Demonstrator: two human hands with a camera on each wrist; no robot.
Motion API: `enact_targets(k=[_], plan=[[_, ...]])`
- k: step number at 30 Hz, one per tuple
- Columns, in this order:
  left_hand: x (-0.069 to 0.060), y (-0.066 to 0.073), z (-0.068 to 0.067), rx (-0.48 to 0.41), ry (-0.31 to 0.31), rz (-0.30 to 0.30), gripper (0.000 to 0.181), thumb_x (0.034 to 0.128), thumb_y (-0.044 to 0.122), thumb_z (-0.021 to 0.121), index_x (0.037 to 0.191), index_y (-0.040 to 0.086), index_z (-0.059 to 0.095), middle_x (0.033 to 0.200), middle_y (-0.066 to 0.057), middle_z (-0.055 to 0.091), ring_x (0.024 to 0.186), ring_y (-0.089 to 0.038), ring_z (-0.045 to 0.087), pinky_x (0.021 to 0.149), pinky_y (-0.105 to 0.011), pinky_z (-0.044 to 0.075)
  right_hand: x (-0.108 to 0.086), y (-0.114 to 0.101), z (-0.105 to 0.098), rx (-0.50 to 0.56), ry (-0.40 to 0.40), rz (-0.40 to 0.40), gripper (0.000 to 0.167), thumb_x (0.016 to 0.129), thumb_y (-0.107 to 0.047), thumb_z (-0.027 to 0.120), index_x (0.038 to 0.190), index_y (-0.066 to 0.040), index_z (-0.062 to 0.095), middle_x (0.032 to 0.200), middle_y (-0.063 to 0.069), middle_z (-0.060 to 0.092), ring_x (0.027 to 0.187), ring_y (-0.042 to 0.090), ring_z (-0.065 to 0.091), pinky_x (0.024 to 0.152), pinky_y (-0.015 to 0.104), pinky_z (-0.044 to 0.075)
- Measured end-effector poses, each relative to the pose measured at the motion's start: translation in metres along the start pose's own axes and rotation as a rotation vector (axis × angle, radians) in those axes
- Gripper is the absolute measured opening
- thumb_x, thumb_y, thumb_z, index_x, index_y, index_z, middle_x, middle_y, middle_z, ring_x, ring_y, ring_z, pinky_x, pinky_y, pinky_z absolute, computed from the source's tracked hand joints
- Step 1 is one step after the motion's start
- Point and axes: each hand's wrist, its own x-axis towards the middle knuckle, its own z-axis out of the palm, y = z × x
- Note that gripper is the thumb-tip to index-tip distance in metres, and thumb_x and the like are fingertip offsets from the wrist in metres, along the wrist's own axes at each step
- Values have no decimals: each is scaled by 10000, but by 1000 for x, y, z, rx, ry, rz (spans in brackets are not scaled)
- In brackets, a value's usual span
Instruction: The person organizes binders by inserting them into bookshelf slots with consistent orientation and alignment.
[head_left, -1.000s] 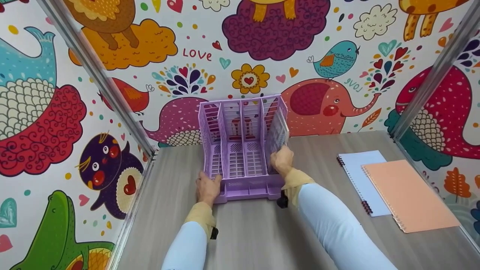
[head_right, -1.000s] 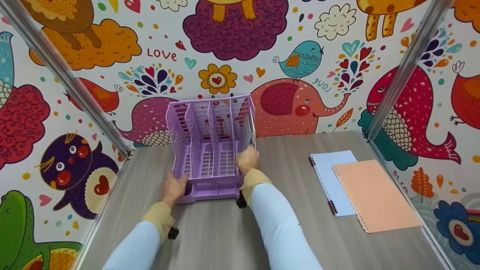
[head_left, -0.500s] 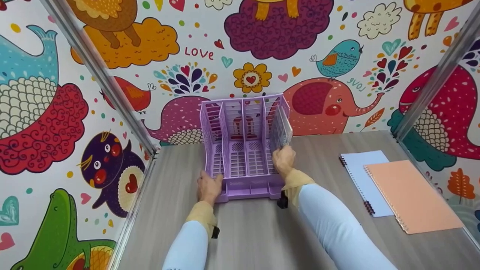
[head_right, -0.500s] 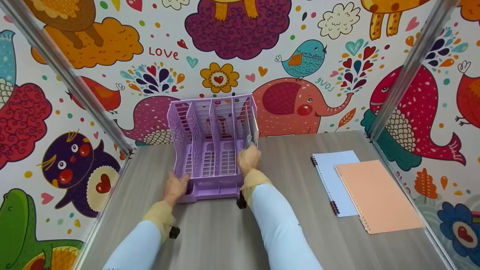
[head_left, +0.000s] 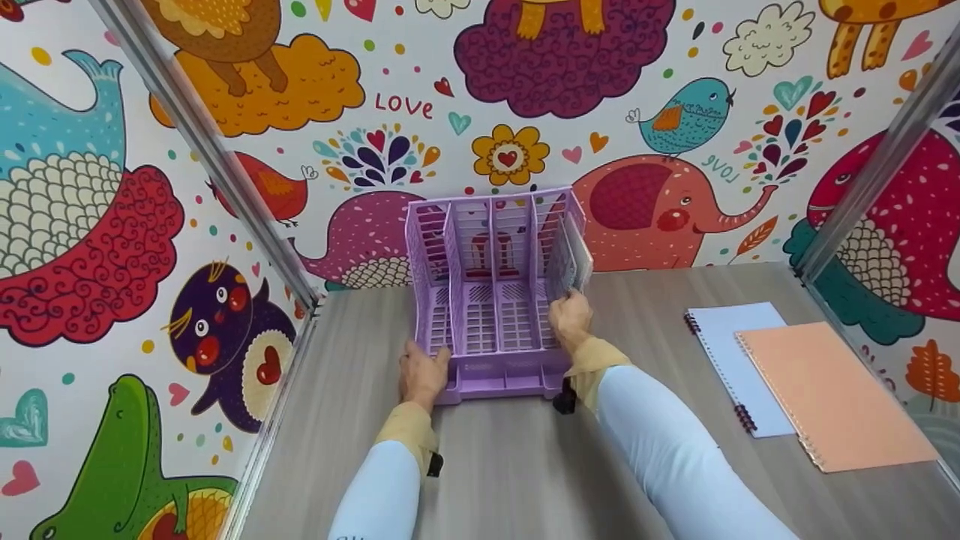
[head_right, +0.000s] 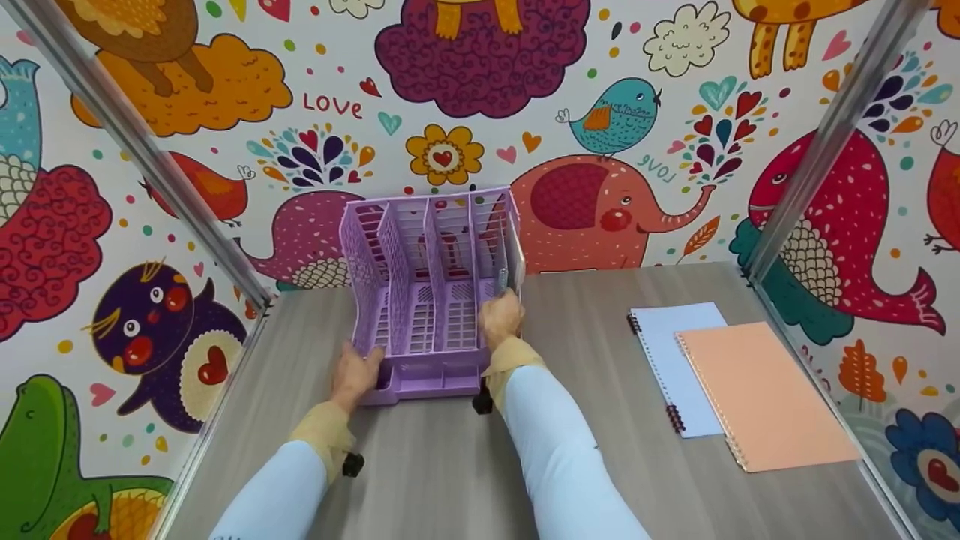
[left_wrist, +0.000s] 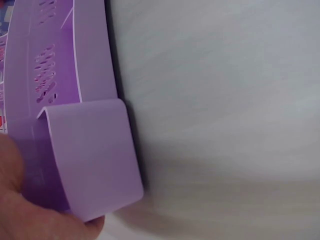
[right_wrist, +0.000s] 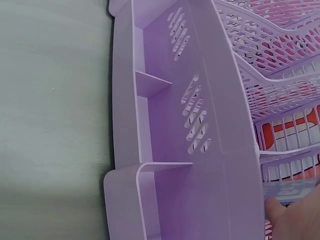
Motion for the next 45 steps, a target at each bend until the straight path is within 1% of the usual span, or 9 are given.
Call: enact_targets(k=[4,9,10,17,21,25,31,39,45], plan=[[-2,0,3,28,9,16,741,1032,371,659,1581,-62,414,1481,-415,576,1376,-612,614,1195,-638,518,2,1,-4,3,-41,39,524,1049,-225,461,1488,-76,703,1490,222,732,1409,481,681,1186,589,562],[-3,1,3,37,5,13,750,1049,393,646,1597,-57,400,1500,-410,569,1388,-601,613,1208,-631,511,3,2,-3,19,-38,54,493,1064,-254,478,1445,-39,707,1471,239,735,1398,492,682,1187,596,555],[-5,4,0,25,-9,-4,755,1058,373,645,1615,-64,383,1531,-414,550,1421,-596,597,1238,-640,487,2,2,-1,23,-31,49,486,1064,-257,488,1430,-23,705,1460,249,737,1390,499,684,1186,598,554],[-2,2,2,39,-34,-4,791,1073,393,642,1647,-63,344,1562,-419,526,1444,-585,586,1249,-640,480,-8,1,4,60,34,42,469,1005,-228,581,1384,23,697,1414,272,749,1374,505,691,1206,584,544],[-3,3,0,32,-45,-10,836,1070,397,640,1682,-65,308,1604,-419,496,1478,-583,563,1274,-637,460,-11,3,4,76,34,46,514,972,-216,620,1434,1,677,1439,251,746,1392,480,689,1223,566,539],[-2,3,0,31,-29,-3,793,1042,389,643,1629,-62,360,1554,-425,530,1431,-598,592,1233,-648,490,-9,6,3,89,27,29,557,922,-206,648,1444,-11,665,1426,249,752,1383,475,698,1218,558,546],[-1,3,4,33,-2,12,719,1014,370,656,1542,-61,426,1470,-427,583,1366,-607,630,1174,-660,523,-3,11,-5,61,-14,29,595,884,-259,687,1436,-36,675,1383,220,771,1338,459,722,1192,555,564],[-4,5,0,25,-26,0,754,1044,379,638,1603,-59,385,1509,-422,560,1392,-590,619,1204,-648,508,7,22,-19,51,-88,20,641,863,-412,759,1432,-120,718,1368,142,798,1303,389,744,1165,525,579],[-3,4,-2,39,-64,-26,798,1079,396,609,1670,-48,307,1585,-418,500,1460,-579,575,1257,-643,470,9,29,-27,79,-112,-10,648,823,-365,785,1430,-144,737,1338,103,820,1296,339,754,1141,487,591]])
